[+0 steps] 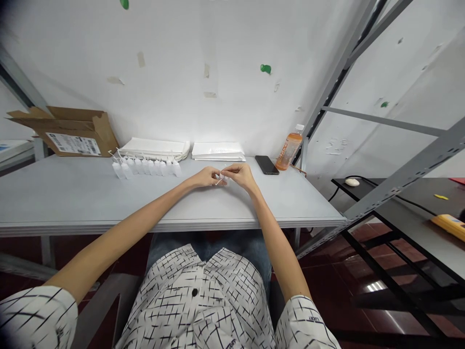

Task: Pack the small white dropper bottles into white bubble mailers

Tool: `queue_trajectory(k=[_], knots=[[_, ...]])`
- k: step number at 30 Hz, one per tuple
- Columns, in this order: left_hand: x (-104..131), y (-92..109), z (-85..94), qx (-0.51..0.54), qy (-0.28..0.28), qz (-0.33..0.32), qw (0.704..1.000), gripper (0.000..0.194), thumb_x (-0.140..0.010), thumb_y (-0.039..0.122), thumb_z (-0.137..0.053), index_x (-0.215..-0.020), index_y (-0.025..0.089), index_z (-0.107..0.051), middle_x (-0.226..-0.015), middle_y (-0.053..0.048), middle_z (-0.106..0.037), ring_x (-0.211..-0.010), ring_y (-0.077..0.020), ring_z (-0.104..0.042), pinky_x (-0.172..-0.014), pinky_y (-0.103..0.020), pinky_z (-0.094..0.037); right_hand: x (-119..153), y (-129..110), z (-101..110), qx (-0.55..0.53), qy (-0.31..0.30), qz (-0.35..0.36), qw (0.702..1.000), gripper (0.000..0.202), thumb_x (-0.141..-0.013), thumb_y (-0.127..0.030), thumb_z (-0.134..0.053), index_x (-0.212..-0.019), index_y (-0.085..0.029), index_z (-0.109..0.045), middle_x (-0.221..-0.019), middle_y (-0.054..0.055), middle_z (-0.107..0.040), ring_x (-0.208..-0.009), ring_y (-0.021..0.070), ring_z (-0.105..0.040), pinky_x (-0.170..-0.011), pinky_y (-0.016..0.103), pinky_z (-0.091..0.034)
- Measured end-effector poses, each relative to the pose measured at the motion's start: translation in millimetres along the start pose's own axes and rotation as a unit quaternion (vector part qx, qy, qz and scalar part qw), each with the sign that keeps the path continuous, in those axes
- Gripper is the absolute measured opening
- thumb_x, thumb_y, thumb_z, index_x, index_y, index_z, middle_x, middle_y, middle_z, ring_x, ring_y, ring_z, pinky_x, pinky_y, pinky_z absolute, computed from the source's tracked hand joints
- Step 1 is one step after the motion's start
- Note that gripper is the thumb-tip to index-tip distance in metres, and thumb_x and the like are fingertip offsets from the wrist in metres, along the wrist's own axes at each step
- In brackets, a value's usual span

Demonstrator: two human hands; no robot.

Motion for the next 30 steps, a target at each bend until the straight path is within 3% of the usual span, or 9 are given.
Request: queue_trajectory(k=[10,23,30], knots=[[0,-1,0.6,-0.002,0.002,0.0,1.0,0.038,-0.065,0.049,-0.077,-0.072,0.012,-0.071,-0.054,0.006,-0.047,-0.052,-0.0078,-0.036,-0.054,-0.025,-0.028,-1,0,-3,-0.003,-0.016,0.026,1.0,0.025,-0.071,-0.041,-0.077,-0.074,-0.016,-0.078,-0.078,0.007,-0.074,-0.069,0.0178,-0.064,-0.064,0.031,-0.049],[-1,-2,-1.1,0.019,-0.007,-0.02,1.0,0.04,-0.066,0.049,-0.077,-0.08,0.012,-0.076,-0.06,0.003,-0.053,-0.055,-0.0092,-0.04,-0.054,-0.025,-0.031,2,-9,-1,0.056,0.008,0.013,0.998,0.028,-0.072,-0.042,-0.071,-0.071,-0.014,-0.071,-0.063,0.004,-0.064,-0.049,0.0107,-0.049,-0.047,0.025,-0.037],[1,2,0.6,0.031,-0.016,-0.011,0.999,0.039,-0.065,0.048,-0.078,-0.078,0.011,-0.075,-0.064,0.001,-0.057,-0.057,-0.0092,-0.044,-0.055,-0.024,-0.034,5,-10,1,0.025,-0.002,-0.011,1.0,0.026,-0.072,-0.039,-0.073,-0.07,-0.013,-0.072,-0.051,0.001,-0.058,-0.042,0.01,-0.048,-0.045,0.025,-0.037]])
Point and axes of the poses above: each hand's wrist, its own x-axis away from the middle knuckle, its own z-axis out of the back of the hand, y = z × x, the point moved 4 cm from there along -x, towards the middle knuckle
